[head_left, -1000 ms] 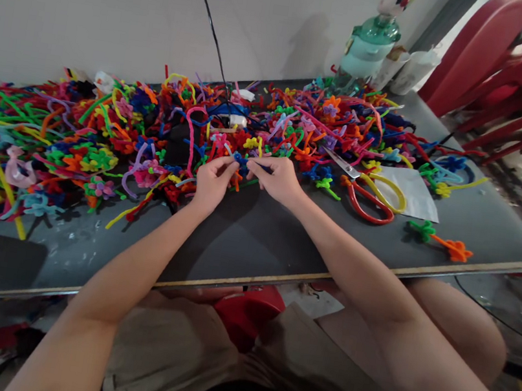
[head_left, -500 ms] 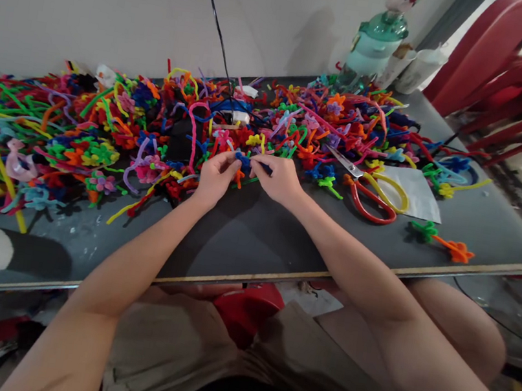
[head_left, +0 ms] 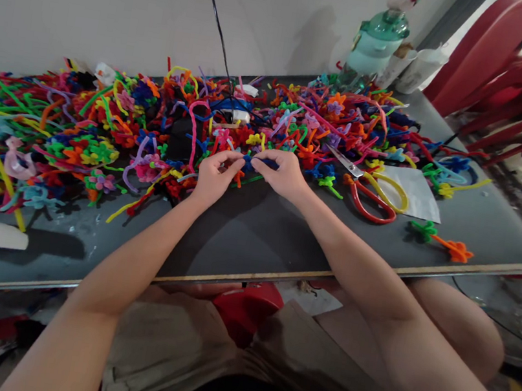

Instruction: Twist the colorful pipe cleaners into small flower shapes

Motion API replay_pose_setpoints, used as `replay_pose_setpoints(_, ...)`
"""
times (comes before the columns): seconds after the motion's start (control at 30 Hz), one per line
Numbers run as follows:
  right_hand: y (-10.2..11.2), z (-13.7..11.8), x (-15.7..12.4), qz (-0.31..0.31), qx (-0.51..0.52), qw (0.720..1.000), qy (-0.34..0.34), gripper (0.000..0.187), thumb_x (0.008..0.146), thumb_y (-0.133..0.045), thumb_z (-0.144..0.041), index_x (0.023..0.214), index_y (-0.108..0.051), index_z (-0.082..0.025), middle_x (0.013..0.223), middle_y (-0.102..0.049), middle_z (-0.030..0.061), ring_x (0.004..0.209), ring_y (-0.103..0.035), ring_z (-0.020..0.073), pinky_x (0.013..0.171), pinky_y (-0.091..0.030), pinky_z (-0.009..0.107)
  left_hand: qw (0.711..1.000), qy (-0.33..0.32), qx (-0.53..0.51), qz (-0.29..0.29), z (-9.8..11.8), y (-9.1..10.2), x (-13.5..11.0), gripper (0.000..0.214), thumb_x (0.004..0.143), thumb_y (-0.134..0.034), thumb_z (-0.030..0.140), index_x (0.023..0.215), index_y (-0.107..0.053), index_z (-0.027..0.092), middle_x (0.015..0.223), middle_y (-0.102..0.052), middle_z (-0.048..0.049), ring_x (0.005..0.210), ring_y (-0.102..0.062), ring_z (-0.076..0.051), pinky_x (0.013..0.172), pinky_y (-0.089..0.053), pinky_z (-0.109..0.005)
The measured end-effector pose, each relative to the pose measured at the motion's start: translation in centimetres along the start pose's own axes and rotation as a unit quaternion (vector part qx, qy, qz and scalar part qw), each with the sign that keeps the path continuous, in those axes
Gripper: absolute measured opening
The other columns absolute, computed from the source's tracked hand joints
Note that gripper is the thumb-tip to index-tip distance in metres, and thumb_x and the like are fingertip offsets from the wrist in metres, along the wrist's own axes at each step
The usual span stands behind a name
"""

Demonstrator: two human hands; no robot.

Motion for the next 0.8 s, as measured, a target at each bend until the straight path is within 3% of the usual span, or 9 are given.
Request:
replay_pose_setpoints(0.13,0.5,-0.7,0.1,-0.011,-0.047,0.999,0.025,0.020,0.084,-0.060,-0.029,0.079,-0.074,-0.015,0.078,-0.072,0.0042,0.073,-0.063,0.0145,0.073,-0.046,0.027,0.998,-0.027,0.051,-0.034,0.9,0.0,0.1,0.030,0.084,-0.065,0.045,0.092,-0.072,0.017,0.083,-0.073,-0.0047,0.060,-0.061,-0.011,0.052,-0.046,-0.022)
replay_pose_setpoints(0.23,0.4,-0.9,0.0,-0.021,-0.092,0.995,0.032,0.020,0.085,-0.059,-0.028,0.081,-0.074,-0.016,0.082,-0.074,0.0045,0.075,-0.064,0.0157,0.073,-0.046,0.028,0.988,-0.087,0.118,-0.055,1.9,-0.1,0.1,0.026,0.087,-0.063,0.041,0.093,-0.071,0.017,0.084,-0.073,-0.0053,0.069,-0.064,-0.014,0.059,-0.049,-0.024)
replay_pose_setpoints(0.37,-0.1,-1.6,-0.4,-0.032,-0.144,0.987,0.072,0.021,0.086,-0.058,-0.027,0.086,-0.076,-0.017,0.087,-0.075,0.0063,0.081,-0.066,0.0182,0.076,-0.046,0.030,0.937,-0.226,0.256,-0.075,4.0,-0.6,-0.6,0.019,0.091,-0.059,0.035,0.089,-0.069,0.019,0.088,-0.073,-0.0062,0.087,-0.066,-0.019,0.079,-0.052,-0.033)
replay_pose_setpoints(0.47,-0.2,-1.7,-0.4,-0.029,-0.144,0.986,0.075,0.021,0.085,-0.058,-0.026,0.085,-0.077,-0.018,0.086,-0.074,0.0057,0.081,-0.065,0.0176,0.076,-0.046,0.030,0.894,-0.303,0.318,-0.084,5.3,-0.7,-1.2,0.019,0.094,-0.054,0.030,0.090,-0.069,0.019,0.089,-0.072,-0.0073,0.088,-0.064,-0.020,0.080,-0.051,-0.035)
replay_pose_setpoints(0.53,-0.4,-1.1,-0.2,-0.057,-0.095,0.993,0.048,0.017,0.082,-0.061,-0.027,0.077,-0.075,-0.017,0.075,-0.072,0.0034,0.071,-0.062,0.0141,0.069,-0.045,0.027,0.879,-0.323,0.332,-0.117,5.9,-1.1,-1.5,0.019,0.093,-0.053,0.029,0.086,-0.069,0.021,0.085,-0.071,-0.0065,0.085,-0.064,-0.020,0.074,-0.050,-0.033)
replay_pose_setpoints(0.63,-1.7,1.2,-0.1,-0.164,0.049,0.983,-0.060,0.017,0.076,-0.067,-0.030,0.070,-0.071,-0.015,0.051,-0.056,-0.0031,0.048,-0.046,0.0076,0.049,-0.036,0.022,0.882,-0.307,0.303,-0.190,6.4,-2.0,-1.8,0.023,0.092,-0.053,0.027,0.074,-0.067,0.023,0.078,-0.067,-0.0047,0.080,-0.062,-0.019,0.068,-0.049,-0.032)
replay_pose_setpoints(0.73,-2.9,3.1,-1.2,-0.269,0.200,0.923,-0.186,0.019,0.073,-0.071,-0.032,0.072,-0.068,-0.014,0.042,-0.037,-0.0095,0.038,-0.027,0.0039,0.039,-0.022,0.020,0.895,-0.272,0.261,-0.240,6.7,-2.5,-2.1,0.024,0.089,-0.053,0.027,0.069,-0.066,0.025,0.076,-0.066,-0.0039,0.075,-0.062,-0.018,0.068,-0.049,-0.033)
replay_pose_setpoints(0.8,-3.3,3.2,-1.9,-0.311,0.256,0.889,-0.219,0.022,0.072,-0.074,-0.034,0.071,-0.065,-0.015,0.042,-0.031,-0.0116,0.038,-0.021,0.0030,0.038,-0.019,0.020,0.907,-0.252,0.240,-0.238,6.7,-2.3,-2.1,0.021,0.088,-0.057,0.030,0.070,-0.068,0.027,0.078,-0.068,-0.0041,0.074,-0.062,-0.019,0.070,-0.050,-0.035)
Point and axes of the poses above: each hand's wrist, its own x-axis towards the middle knuckle, its own y-axis out of the back of the hand, z = x × y, the point moved 9 cm from there along x, towards the middle knuckle
